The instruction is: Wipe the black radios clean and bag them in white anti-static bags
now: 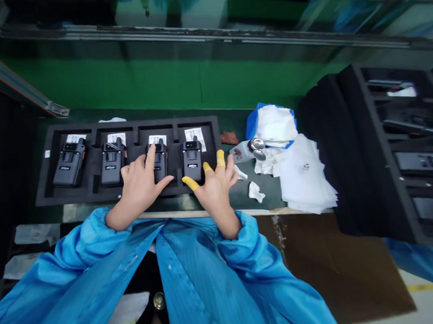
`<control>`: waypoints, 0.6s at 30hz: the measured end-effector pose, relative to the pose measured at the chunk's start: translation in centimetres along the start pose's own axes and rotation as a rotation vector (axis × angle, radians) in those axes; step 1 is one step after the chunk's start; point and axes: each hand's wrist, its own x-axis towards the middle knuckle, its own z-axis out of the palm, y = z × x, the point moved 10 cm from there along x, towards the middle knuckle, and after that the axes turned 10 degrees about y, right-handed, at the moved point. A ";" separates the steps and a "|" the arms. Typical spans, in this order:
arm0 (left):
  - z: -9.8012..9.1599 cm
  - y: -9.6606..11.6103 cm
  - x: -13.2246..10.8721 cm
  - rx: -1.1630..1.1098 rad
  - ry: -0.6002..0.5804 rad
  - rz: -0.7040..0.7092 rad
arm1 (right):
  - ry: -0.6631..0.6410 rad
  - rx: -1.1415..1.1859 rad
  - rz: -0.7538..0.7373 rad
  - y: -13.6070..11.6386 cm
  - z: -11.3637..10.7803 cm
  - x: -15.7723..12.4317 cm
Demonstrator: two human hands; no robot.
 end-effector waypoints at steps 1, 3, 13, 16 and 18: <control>0.3 0.4 0.1 0.022 -0.012 -0.006 | 0.031 0.038 0.010 0.1 -0.1 -0.1; 0.6 1.0 0.5 0.042 -0.020 0.000 | 0.079 0.141 0.008 0.0 -0.4 -0.2; 0.6 -3.5 2.8 -0.685 -0.015 -0.226 | 0.315 0.322 -0.183 -2.6 -1.9 -1.0; 0.0 -3.8 2.4 -1.087 0.011 -0.296 | 0.321 0.342 -0.219 -3.0 -1.9 -1.2; 0.0 -3.1 1.9 -1.249 -0.029 -0.314 | 0.304 0.341 -0.220 -3.0 -1.7 -1.2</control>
